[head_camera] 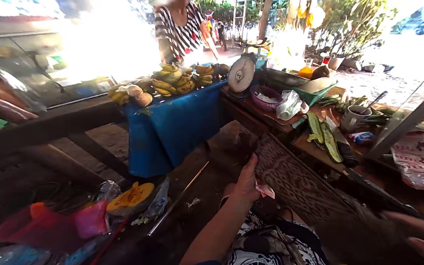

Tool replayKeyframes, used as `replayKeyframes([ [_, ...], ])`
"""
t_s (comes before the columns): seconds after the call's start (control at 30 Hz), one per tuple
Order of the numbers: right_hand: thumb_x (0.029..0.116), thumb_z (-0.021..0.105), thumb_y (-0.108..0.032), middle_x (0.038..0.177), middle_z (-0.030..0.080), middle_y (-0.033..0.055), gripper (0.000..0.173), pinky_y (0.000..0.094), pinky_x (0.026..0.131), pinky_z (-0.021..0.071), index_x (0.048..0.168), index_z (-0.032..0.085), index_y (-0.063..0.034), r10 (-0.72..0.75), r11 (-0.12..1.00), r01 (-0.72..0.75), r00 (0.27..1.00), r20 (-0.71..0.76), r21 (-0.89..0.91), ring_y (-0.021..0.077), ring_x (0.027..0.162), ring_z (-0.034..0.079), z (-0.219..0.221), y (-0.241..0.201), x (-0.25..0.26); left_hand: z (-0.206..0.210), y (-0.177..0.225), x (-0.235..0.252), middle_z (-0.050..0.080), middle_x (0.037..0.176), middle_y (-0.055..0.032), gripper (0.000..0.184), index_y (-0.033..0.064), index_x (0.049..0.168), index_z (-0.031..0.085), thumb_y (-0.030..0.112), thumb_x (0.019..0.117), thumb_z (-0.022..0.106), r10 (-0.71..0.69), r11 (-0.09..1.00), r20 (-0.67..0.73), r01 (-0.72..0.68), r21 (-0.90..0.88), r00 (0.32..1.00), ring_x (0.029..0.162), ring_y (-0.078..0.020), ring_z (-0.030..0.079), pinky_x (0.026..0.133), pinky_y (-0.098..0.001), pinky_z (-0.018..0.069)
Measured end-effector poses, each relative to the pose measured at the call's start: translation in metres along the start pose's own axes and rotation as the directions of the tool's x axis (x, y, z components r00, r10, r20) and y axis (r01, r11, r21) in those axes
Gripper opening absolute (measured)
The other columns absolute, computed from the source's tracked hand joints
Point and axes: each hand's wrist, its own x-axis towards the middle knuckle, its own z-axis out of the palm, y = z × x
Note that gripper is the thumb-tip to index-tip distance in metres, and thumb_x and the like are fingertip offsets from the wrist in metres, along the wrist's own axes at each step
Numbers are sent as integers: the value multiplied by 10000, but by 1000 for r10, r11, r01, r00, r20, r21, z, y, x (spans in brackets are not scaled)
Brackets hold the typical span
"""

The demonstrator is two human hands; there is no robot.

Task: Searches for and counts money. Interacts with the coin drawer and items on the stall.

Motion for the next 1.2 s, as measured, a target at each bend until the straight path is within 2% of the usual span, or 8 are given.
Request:
replayKeyframes([
  [0.1, 981, 581, -544, 1502, 531, 145, 802, 405, 1072, 508, 1588, 350, -72, -234, 972, 236, 968, 88, -17, 188, 1294, 593, 22, -54, 44, 12, -9, -1, 752, 976, -104, 362, 69, 1148, 643, 373, 1077, 460, -35, 999, -31, 35, 18, 999, 891, -185, 746, 781, -370, 632],
  [0.2, 1014, 579, -383, 1149, 727, -11, 524, 237, 846, 595, 1469, 515, -133, -317, 949, 316, 948, -43, -10, 8, 993, 693, 58, -71, 72, 23, -18, -1, 751, 981, -100, 410, 75, 1158, 644, 383, 1101, 380, -60, 996, -116, 67, 62, 991, 896, -183, 745, 775, -374, 634],
  [0.3, 1049, 515, -209, 1088, 732, 28, 369, 189, 864, 570, 1370, 570, -37, -309, 950, 312, 938, -157, -10, 2, 972, 688, 68, -67, 77, 20, -28, -1, 727, 925, -43, 389, 124, 1236, 568, 458, 1049, 501, -112, 978, -101, 128, 163, 988, 781, -122, 716, 685, -324, 624],
  [0.4, 1060, 494, -194, 1266, 696, 97, 483, 233, 964, 553, 1497, 452, 9, -300, 954, 290, 927, -223, -76, 61, 1111, 681, 74, -57, 74, 31, -47, -9, 617, 741, 36, 236, 168, 1167, 478, 375, 1060, 505, -287, 904, -90, 300, 306, 954, 495, -23, 503, 457, -187, 457],
  [0.5, 1060, 517, -291, 1289, 672, 163, 658, 315, 918, 584, 1587, 277, 21, -338, 937, 322, 932, -129, -133, 151, 1068, 708, 74, -60, 64, 39, -59, -3, 650, 826, -4, 299, 148, 1255, 509, 367, 1115, 362, -308, 829, -147, 341, 443, 940, 543, -35, 541, 467, -180, 467],
  [0.57, 1062, 522, -382, 1294, 652, 174, 739, 302, 920, 576, 1612, 213, 3, -377, 924, 376, 926, 1, -75, 144, 1054, 694, 69, -62, 55, 36, -61, 3, 693, 992, -43, 466, 119, 1364, 555, 413, 1122, 285, -303, 796, -131, 326, 509, 944, 775, -92, 674, 661, -259, 586],
  [0.77, 1079, 507, -225, 1270, 695, 131, 364, 231, 998, 530, 1360, 634, -32, -527, 850, 523, 848, -66, -59, 126, 1160, 671, 64, -51, 54, 34, -74, 8, 598, 699, -19, 539, 69, 1318, 562, 428, 1127, 208, -332, 808, -173, 374, 455, 927, 606, -108, 622, 592, -274, 574],
  [1.2, 991, 632, -192, 1052, 695, 135, 318, 213, 810, 557, 1264, 687, -37, -482, 858, 464, 875, -36, -221, 146, 915, 677, 60, -52, 50, 30, -75, 6, 677, 877, -71, 449, 86, 1217, 583, 438, 1108, 327, -269, 815, -300, 383, 436, 915, 695, -133, 668, 601, -287, 583],
])
